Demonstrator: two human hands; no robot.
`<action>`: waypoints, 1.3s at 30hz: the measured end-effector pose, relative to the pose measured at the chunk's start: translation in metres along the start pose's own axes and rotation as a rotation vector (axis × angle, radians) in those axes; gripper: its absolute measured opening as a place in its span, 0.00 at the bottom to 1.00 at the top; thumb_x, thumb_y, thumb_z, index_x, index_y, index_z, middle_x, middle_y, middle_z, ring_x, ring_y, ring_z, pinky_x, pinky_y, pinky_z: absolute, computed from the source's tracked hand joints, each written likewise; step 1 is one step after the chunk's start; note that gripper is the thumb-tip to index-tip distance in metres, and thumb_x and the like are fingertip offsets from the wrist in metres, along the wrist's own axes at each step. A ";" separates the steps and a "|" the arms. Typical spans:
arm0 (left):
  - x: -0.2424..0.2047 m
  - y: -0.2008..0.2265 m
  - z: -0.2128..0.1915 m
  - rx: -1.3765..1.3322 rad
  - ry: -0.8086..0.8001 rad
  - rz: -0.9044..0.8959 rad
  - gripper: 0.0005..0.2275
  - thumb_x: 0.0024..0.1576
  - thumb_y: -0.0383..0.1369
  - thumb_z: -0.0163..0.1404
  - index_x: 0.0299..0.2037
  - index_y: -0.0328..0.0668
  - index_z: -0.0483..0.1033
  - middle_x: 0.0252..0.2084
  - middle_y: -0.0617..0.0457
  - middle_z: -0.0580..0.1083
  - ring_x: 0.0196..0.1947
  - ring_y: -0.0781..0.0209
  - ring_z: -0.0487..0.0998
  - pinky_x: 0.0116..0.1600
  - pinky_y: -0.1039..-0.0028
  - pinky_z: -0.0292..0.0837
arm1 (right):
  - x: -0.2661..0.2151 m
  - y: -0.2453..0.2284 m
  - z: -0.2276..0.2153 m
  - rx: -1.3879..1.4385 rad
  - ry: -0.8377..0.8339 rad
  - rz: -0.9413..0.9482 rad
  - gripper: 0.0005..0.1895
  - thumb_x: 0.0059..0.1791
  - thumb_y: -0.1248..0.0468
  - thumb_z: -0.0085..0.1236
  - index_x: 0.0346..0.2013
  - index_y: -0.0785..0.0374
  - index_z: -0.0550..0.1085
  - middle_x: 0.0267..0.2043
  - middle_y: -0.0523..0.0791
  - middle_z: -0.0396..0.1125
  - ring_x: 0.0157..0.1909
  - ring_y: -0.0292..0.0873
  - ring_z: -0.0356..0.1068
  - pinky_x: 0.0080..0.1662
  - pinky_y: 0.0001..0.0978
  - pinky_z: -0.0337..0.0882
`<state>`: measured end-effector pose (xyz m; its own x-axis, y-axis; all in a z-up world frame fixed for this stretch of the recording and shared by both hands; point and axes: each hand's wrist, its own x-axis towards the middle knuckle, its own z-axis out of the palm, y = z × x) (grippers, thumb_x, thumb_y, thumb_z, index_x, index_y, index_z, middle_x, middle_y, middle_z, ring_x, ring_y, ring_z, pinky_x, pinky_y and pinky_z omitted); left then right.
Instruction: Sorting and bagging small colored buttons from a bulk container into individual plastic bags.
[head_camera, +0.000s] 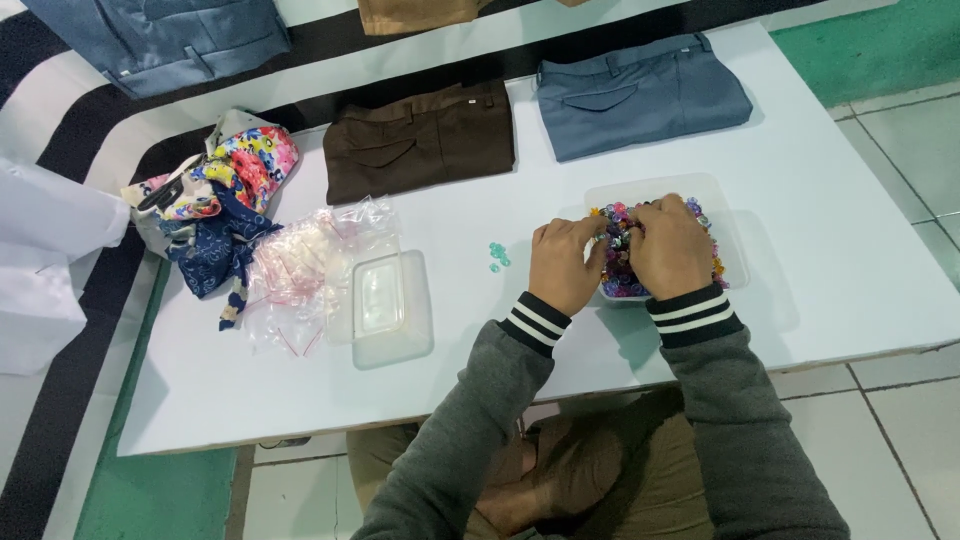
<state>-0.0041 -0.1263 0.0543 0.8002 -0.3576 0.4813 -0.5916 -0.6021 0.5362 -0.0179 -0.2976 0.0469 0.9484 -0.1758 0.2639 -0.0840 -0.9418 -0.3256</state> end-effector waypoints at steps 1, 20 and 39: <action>-0.001 0.002 -0.002 -0.001 0.000 0.000 0.11 0.58 0.29 0.55 0.50 0.48 0.79 0.39 0.53 0.81 0.47 0.53 0.79 0.64 0.55 0.66 | -0.002 -0.007 -0.010 -0.001 0.000 0.001 0.07 0.51 0.65 0.60 0.43 0.57 0.82 0.42 0.49 0.68 0.47 0.56 0.74 0.43 0.48 0.76; -0.007 0.005 -0.006 -0.141 0.076 0.006 0.11 0.60 0.27 0.54 0.52 0.48 0.77 0.40 0.52 0.80 0.41 0.55 0.81 0.54 0.65 0.73 | -0.003 -0.012 -0.017 0.045 -0.184 -0.056 0.07 0.53 0.65 0.55 0.43 0.59 0.79 0.42 0.49 0.69 0.45 0.57 0.75 0.43 0.48 0.76; -0.013 0.007 -0.023 -0.371 0.190 0.023 0.09 0.62 0.26 0.53 0.50 0.47 0.78 0.40 0.52 0.80 0.40 0.53 0.81 0.52 0.67 0.74 | -0.005 -0.005 -0.021 0.296 0.179 -0.023 0.11 0.60 0.69 0.48 0.48 0.71 0.78 0.41 0.52 0.63 0.40 0.64 0.72 0.39 0.47 0.75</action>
<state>-0.0208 -0.1093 0.0674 0.7745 -0.2090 0.5970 -0.6323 -0.2852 0.7204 -0.0288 -0.2979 0.0661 0.8783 -0.2279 0.4203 0.0536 -0.8266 -0.5603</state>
